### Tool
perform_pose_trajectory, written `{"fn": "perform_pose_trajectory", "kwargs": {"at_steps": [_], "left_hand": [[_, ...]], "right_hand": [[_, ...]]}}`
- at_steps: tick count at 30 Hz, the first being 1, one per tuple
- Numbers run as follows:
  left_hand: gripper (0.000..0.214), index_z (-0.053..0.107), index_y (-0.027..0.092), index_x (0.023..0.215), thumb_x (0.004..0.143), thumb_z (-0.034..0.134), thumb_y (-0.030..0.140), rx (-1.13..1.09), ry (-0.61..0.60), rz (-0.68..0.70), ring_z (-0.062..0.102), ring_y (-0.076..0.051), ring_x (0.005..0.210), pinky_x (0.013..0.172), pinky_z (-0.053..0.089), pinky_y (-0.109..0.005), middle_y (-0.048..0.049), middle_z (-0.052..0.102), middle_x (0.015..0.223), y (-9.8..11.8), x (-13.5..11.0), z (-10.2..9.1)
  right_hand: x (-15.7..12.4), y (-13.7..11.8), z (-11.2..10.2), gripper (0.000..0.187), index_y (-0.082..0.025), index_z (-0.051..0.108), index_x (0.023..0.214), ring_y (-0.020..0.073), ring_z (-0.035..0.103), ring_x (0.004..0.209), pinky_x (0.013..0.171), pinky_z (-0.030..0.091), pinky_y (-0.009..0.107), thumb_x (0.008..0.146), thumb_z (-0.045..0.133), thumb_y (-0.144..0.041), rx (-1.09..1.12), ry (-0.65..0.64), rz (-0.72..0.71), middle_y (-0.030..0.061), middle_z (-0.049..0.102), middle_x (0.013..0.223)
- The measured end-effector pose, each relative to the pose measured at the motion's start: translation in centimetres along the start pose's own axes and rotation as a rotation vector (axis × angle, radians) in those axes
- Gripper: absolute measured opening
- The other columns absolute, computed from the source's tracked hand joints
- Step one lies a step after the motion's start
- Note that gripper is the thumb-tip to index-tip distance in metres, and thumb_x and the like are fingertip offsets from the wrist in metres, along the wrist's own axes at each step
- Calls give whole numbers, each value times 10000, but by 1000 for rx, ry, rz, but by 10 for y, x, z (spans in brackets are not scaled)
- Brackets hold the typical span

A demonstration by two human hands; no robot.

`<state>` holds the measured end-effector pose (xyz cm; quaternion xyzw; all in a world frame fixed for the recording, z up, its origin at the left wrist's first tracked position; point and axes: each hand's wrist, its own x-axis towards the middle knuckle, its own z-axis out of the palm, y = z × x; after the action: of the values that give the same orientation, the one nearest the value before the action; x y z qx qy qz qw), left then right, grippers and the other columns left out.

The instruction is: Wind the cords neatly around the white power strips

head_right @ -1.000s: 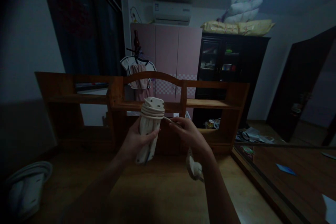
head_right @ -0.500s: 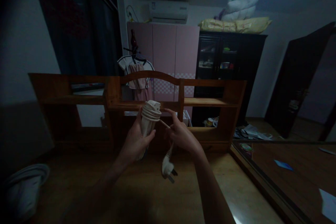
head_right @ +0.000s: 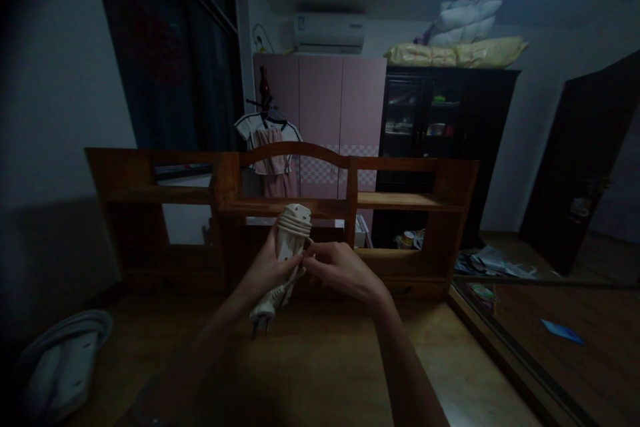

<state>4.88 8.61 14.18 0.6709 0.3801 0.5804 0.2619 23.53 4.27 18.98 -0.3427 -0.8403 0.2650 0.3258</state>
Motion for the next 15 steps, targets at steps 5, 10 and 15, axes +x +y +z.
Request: {"fn": "perform_pose_trajectory", "kwargs": {"at_steps": [5, 10, 15], "left_hand": [[777, 290, 182, 1425, 749, 670, 239, -30, -58, 18, 586, -199, 1126, 987, 420, -348, -119, 562, 1299, 3, 0, -6], [887, 233, 167, 1461, 711, 697, 263, -25, -120, -7, 597, -228, 1098, 963, 440, -374, -124, 591, 1245, 9, -2, -6], [906, 210, 220, 1486, 688, 637, 179, 101, -457, 102, 582, -238, 1094, 936, 450, -377, -86, 580, 1277, 22, -16, -7]], "right_hand": [[-5, -3, 0, 138, -187, 622, 964, 139, 627, 676, 579, 439, 199, 835, 591, -227, -50, -75, -56, 3, 675, 772], [0, -18, -5, 57, -198, 668, 854, 139, 590, 645, 584, 381, 217, 827, 620, -212, -352, 59, -104, 7, 658, 717], [-7, -23, -20, 220, -188, 644, 716, 116, 509, 568, 535, 302, 226, 888, 551, -288, -538, 236, -112, -4, 589, 624]]}}
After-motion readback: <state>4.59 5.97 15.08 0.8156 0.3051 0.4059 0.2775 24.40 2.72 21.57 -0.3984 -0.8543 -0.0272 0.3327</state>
